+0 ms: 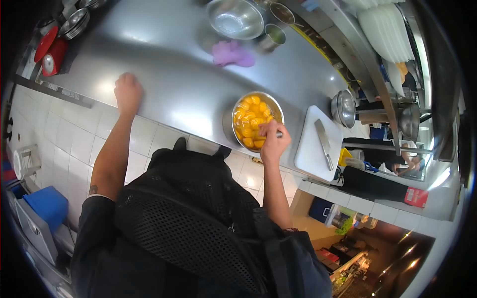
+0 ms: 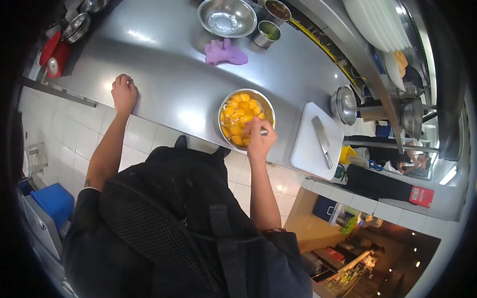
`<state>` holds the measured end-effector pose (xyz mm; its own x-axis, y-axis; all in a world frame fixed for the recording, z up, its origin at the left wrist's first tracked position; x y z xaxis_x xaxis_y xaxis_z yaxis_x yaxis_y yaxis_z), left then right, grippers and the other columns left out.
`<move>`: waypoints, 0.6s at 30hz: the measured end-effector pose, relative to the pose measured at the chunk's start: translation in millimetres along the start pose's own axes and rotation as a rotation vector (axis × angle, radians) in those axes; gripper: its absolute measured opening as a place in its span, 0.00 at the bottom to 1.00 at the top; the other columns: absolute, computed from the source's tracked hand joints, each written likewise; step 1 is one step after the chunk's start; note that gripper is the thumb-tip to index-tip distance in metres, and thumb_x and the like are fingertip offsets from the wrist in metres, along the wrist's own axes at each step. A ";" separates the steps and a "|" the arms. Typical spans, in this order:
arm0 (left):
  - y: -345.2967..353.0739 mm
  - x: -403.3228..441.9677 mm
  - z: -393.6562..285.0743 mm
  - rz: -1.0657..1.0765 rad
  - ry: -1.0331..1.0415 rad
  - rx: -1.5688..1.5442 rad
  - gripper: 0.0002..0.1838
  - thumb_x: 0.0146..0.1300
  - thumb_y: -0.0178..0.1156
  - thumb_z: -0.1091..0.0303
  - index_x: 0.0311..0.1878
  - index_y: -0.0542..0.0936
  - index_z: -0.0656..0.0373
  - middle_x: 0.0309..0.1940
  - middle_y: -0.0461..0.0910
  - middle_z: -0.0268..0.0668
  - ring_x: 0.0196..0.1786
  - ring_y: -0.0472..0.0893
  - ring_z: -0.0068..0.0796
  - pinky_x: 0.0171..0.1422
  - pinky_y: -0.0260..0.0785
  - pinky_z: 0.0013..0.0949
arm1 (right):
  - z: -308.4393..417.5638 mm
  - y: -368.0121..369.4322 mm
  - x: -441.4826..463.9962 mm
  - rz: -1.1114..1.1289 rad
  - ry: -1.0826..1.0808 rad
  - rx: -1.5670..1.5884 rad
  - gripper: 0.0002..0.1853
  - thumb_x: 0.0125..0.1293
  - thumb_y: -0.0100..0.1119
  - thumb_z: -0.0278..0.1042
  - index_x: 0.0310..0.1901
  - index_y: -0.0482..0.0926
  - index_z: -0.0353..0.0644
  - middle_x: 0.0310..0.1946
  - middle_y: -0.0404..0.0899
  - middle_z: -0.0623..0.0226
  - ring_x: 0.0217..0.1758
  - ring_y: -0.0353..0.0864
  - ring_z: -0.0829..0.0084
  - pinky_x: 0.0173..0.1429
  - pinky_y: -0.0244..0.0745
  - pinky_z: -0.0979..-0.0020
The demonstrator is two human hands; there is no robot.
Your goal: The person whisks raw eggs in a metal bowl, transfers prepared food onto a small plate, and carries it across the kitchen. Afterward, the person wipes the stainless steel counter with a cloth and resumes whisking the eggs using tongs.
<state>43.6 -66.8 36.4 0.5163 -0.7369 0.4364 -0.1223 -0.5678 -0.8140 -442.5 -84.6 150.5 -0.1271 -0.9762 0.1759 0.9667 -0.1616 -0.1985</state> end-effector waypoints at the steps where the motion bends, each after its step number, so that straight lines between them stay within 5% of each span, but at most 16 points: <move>1: -2.0 4.3 0.1 -0.010 -0.001 0.002 0.09 0.60 0.54 0.73 0.44 0.77 0.56 0.51 0.78 0.41 0.54 0.76 0.51 0.54 0.70 0.51 | 13.9 0.0 7.8 0.003 -0.007 0.006 0.23 0.78 0.50 0.37 0.22 0.68 0.38 0.17 0.73 0.66 0.24 0.73 0.75 0.44 0.77 0.66; 3: -4.5 -1.5 -1.6 0.007 0.013 -0.046 0.09 0.60 0.55 0.72 0.44 0.77 0.56 0.51 0.78 0.41 0.54 0.76 0.51 0.55 0.70 0.51 | 42.5 -28.4 14.3 -0.178 -0.147 0.336 0.21 0.77 0.52 0.39 0.26 0.74 0.35 0.20 0.77 0.64 0.24 0.74 0.76 0.41 0.75 0.69; 5: -8.4 -4.3 -4.5 0.030 -0.004 -0.031 0.09 0.61 0.55 0.72 0.44 0.77 0.56 0.51 0.78 0.41 0.54 0.76 0.51 0.55 0.70 0.51 | 32.4 -35.7 12.2 -0.321 -0.152 0.280 0.21 0.77 0.52 0.38 0.24 0.74 0.35 0.18 0.75 0.64 0.23 0.72 0.76 0.39 0.74 0.69; 7: -7.1 4.2 -8.1 0.024 -0.008 -0.025 0.09 0.61 0.55 0.72 0.44 0.77 0.56 0.51 0.78 0.41 0.54 0.76 0.51 0.55 0.69 0.51 | 6.8 0.0 13.1 -0.053 -0.011 -0.013 0.24 0.78 0.50 0.37 0.21 0.70 0.39 0.15 0.72 0.65 0.22 0.71 0.76 0.40 0.76 0.66; 9: -3.0 0.5 -1.0 0.011 -0.009 -0.045 0.09 0.60 0.55 0.72 0.44 0.77 0.56 0.51 0.78 0.41 0.53 0.76 0.51 0.54 0.69 0.51 | 17.0 1.2 16.9 -0.048 0.075 0.117 0.25 0.78 0.50 0.38 0.19 0.67 0.40 0.14 0.71 0.66 0.22 0.72 0.76 0.43 0.78 0.64; 11: -8.2 -2.1 -4.1 0.001 -0.001 -0.058 0.09 0.60 0.55 0.72 0.44 0.76 0.56 0.51 0.78 0.41 0.53 0.76 0.51 0.54 0.69 0.51 | 37.4 -32.7 18.3 -0.286 -0.132 0.352 0.23 0.77 0.51 0.38 0.21 0.71 0.39 0.16 0.73 0.65 0.23 0.74 0.76 0.43 0.78 0.64; 13: -10.0 -3.6 -6.6 -0.009 0.044 -0.078 0.09 0.60 0.55 0.72 0.44 0.76 0.56 0.51 0.78 0.41 0.53 0.75 0.51 0.54 0.69 0.51 | 5.2 -40.4 16.5 -0.433 -0.129 0.248 0.20 0.75 0.55 0.35 0.23 0.72 0.38 0.16 0.73 0.66 0.23 0.74 0.76 0.43 0.78 0.63; 15: -4.8 0.6 -4.3 0.018 0.017 -0.030 0.09 0.60 0.55 0.72 0.44 0.76 0.56 0.51 0.78 0.41 0.53 0.76 0.51 0.53 0.69 0.52 | -8.1 -5.7 25.2 -0.096 -0.036 0.222 0.17 0.73 0.58 0.33 0.24 0.72 0.39 0.17 0.73 0.66 0.23 0.74 0.75 0.48 0.79 0.64; 18: -6.3 -1.0 -5.6 0.022 -0.001 -0.027 0.09 0.60 0.55 0.72 0.44 0.76 0.55 0.51 0.78 0.41 0.52 0.76 0.51 0.53 0.70 0.52 | 1.3 -0.8 14.8 0.009 0.029 -0.011 0.10 0.68 0.64 0.29 0.31 0.73 0.39 0.30 0.77 0.66 0.34 0.76 0.76 0.53 0.76 0.70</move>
<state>39.1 -64.6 43.3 0.5142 -0.7487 0.4185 -0.1562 -0.5615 -0.8126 -444.9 -98.7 154.5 -0.1249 -0.9814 0.1460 0.9654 -0.1542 -0.2104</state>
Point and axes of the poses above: each hand's wrist, its own x-axis towards the middle knuckle, its own y-axis out of the palm, z = x × y, the point moved 8 cm from there along x, towards the middle knuckle
